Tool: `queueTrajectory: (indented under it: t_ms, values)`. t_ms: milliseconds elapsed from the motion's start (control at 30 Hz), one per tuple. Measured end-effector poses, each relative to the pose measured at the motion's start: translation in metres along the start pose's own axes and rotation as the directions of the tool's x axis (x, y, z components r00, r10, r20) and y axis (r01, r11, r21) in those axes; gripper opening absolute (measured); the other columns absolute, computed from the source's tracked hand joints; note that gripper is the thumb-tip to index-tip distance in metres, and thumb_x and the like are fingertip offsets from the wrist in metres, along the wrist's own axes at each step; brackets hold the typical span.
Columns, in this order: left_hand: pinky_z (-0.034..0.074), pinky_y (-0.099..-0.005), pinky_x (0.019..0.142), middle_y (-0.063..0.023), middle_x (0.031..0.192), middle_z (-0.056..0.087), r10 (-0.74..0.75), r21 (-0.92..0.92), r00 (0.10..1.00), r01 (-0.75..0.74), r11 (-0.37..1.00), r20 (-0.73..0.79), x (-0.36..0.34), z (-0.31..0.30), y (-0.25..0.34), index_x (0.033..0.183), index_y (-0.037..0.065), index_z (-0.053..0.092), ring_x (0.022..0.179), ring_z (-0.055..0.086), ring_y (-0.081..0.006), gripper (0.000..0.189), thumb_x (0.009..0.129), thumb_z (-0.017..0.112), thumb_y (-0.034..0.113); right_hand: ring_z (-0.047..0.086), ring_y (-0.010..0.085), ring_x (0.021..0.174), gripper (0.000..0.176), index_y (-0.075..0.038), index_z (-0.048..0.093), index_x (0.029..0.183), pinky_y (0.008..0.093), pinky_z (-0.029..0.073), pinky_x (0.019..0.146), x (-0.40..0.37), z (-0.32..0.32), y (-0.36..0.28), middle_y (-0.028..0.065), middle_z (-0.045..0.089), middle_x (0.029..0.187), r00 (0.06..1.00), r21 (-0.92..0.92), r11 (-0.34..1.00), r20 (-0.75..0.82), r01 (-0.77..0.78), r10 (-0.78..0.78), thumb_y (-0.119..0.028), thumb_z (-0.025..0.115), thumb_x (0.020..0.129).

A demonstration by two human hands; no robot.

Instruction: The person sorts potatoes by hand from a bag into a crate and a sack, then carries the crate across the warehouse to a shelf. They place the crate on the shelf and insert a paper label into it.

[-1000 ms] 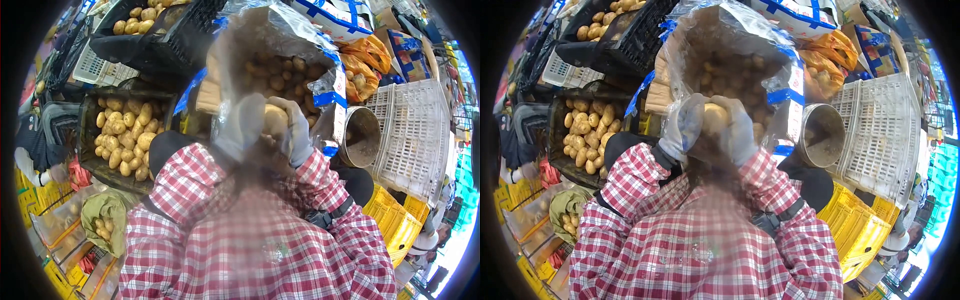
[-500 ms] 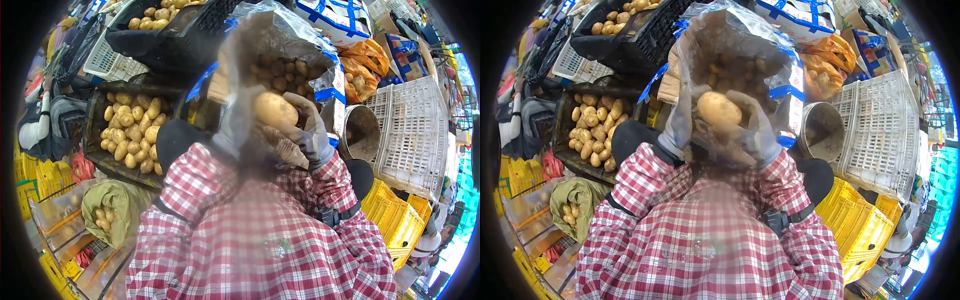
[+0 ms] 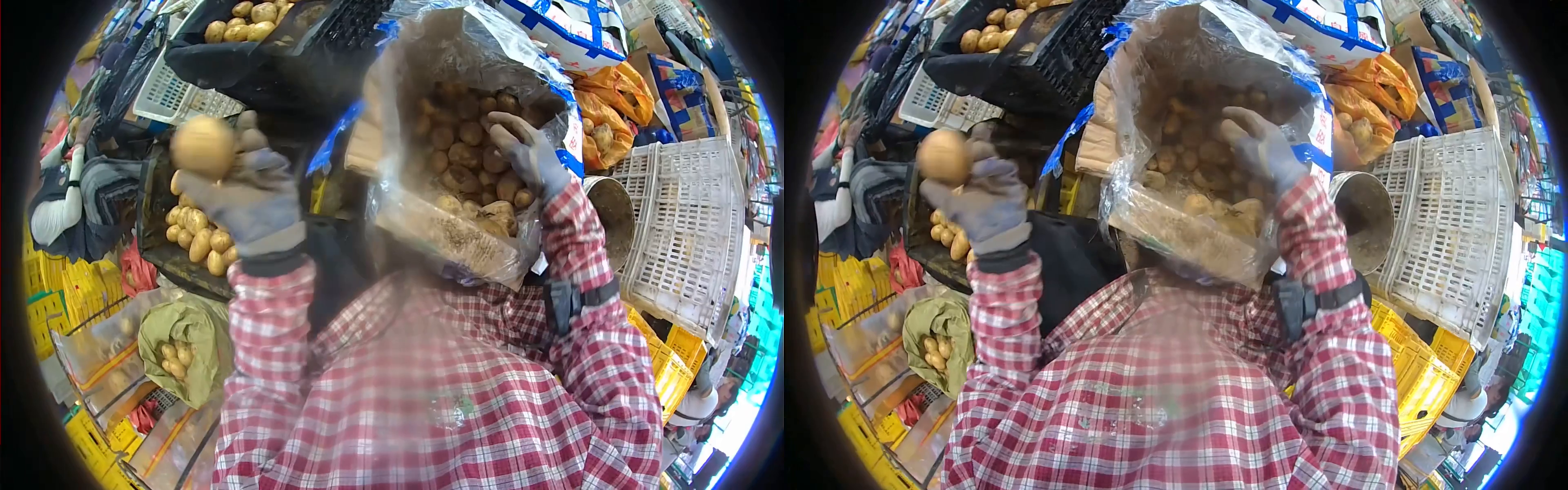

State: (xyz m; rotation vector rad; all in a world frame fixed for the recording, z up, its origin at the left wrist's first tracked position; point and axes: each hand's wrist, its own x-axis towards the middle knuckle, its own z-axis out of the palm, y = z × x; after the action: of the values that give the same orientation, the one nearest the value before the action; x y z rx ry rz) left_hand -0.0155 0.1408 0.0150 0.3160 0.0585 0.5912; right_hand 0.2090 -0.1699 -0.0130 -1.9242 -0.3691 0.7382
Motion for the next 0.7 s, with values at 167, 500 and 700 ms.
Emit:
queueTrajectory:
  t_ms: [167,500,700]
  values:
    - [0.053,-0.0309,0.066,-0.0171,0.117,0.059,-0.483,0.086,0.875,0.48,0.873,0.016,-0.005,0.043,-0.079,0.137,0.007,0.043,0.086,0.063,-0.0221,0.063,0.092,0.055,0.049,0.06,0.0153,0.094,0.044,0.0,0.056,0.127,0.0295,0.05,0.083,0.101,0.02,0.085,0.0131,0.064,0.115,0.982,-0.459,0.888,0.173,0.015,0.073,-0.027,0.061,0.092]
    - [0.048,-0.025,0.087,-0.0089,0.111,0.063,-0.693,0.92,0.705,0.357,0.163,-0.151,0.004,-0.001,-0.164,0.127,-0.002,0.053,0.101,0.059,-0.0124,0.035,0.094,0.057,0.01,0.063,0.0181,0.096,0.052,0.002,0.051,0.126,0.0318,0.053,0.074,0.182,0.153,0.196,0.0185,0.062,0.114,0.866,-0.825,0.547,0.37,0.14,0.336,-0.017,0.069,0.081]
    - [0.05,-0.027,0.081,-0.008,0.108,0.061,-0.763,0.475,0.516,0.822,0.314,-0.389,0.028,0.009,-0.154,0.13,0.0,0.048,0.098,0.06,-0.0139,0.035,0.098,0.052,0.015,0.063,0.0186,0.097,0.06,-0.001,0.044,0.133,0.0327,0.054,0.07,0.161,0.104,0.154,0.0144,0.061,0.114,0.892,-0.222,0.966,0.399,-0.129,0.211,-0.011,0.07,0.079]
